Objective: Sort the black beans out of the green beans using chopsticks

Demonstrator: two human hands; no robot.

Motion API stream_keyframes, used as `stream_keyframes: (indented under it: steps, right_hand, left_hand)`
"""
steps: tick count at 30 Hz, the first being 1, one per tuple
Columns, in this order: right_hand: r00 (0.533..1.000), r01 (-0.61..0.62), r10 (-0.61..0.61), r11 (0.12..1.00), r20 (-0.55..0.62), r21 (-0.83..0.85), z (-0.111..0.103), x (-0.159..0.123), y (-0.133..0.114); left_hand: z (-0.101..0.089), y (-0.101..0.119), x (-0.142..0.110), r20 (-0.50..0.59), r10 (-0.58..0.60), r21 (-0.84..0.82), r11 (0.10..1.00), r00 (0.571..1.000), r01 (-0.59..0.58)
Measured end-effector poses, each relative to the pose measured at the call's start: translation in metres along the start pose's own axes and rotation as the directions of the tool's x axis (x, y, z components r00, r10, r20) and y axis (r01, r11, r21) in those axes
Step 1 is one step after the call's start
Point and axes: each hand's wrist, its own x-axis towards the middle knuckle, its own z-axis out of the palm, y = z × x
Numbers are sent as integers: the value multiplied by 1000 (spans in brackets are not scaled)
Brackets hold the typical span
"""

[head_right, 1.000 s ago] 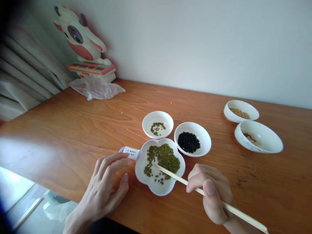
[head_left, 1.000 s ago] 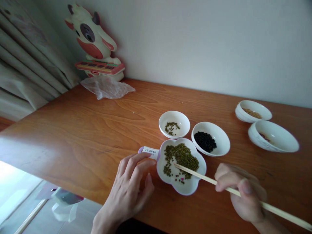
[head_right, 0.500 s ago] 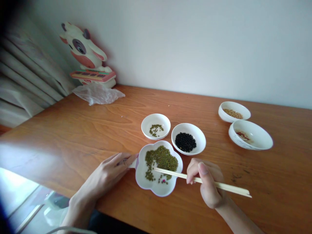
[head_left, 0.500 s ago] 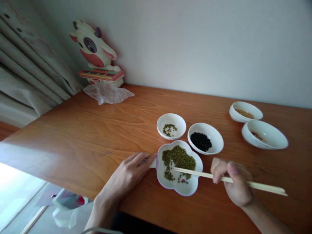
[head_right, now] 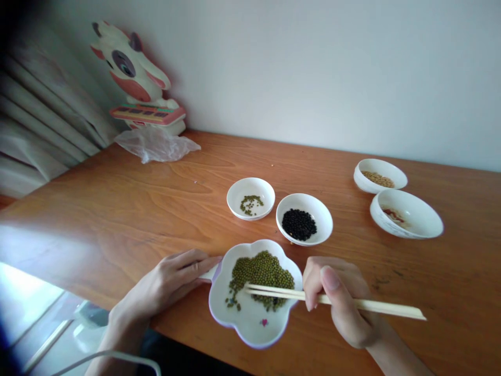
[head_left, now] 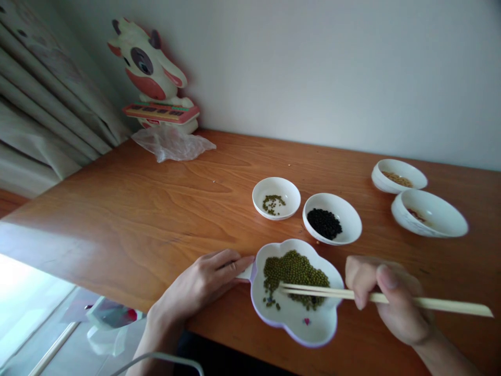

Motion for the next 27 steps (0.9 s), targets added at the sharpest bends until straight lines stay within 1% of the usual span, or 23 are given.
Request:
stream_keyframes:
  steps: [3, 5, 7, 10, 12, 14, 16, 18, 20, 24, 27]
  right_hand:
    - [997, 42, -44, 999, -67, -33, 0, 1, -2]
    - [996, 45, -46, 999, -72, -19, 1, 2, -3]
    - [1000, 29, -29, 999, -4, -18, 3, 2, -4]
    - [994, 21, -10, 995, 113, -96, 5, 1, -2]
    - [993, 29, -10, 987, 119, -157, 4, 0, 0]
    - [997, 38, -27, 987, 71, -159, 3, -1, 2]
    - [999, 49, -48, 992, 15, -117, 2, -2, 3]
    - [998, 53, -56, 995, -24, -89, 1, -2, 3]
    - [997, 48, -54, 994, -64, -96, 1, -3, 4]
    - [985, -6, -18, 991, -170, -137, 1, -2, 5]
    - [968, -64, 28, 988, -249, -139, 0, 0, 4]
  left_hand:
    - [-1, 1, 1, 8, 2, -8, 1000, 1000, -2]
    - [-4, 2, 3, 38, -9, -13, 1000, 999, 10]
    - [-8, 4, 5, 76, -20, -24, 999, 997, 22]
    - [-15, 7, 7, 126, -33, -33, 999, 991, 38]
    - [-19, 8, 8, 146, -38, -27, 999, 989, 42]
    - [-20, 9, 8, 154, -37, -25, 999, 987, 42]
    - [-19, 9, 7, 146, -38, -24, 999, 989, 42]
    - [-16, 8, 4, 126, -43, -14, 999, 991, 45]
    - [-11, 7, 1, 94, -50, 7, 999, 994, 49]
    - [-1, 8, -6, 8, -47, 45, 998, 999, 46]
    - [6, 8, -8, -40, -44, 44, 998, 998, 46]
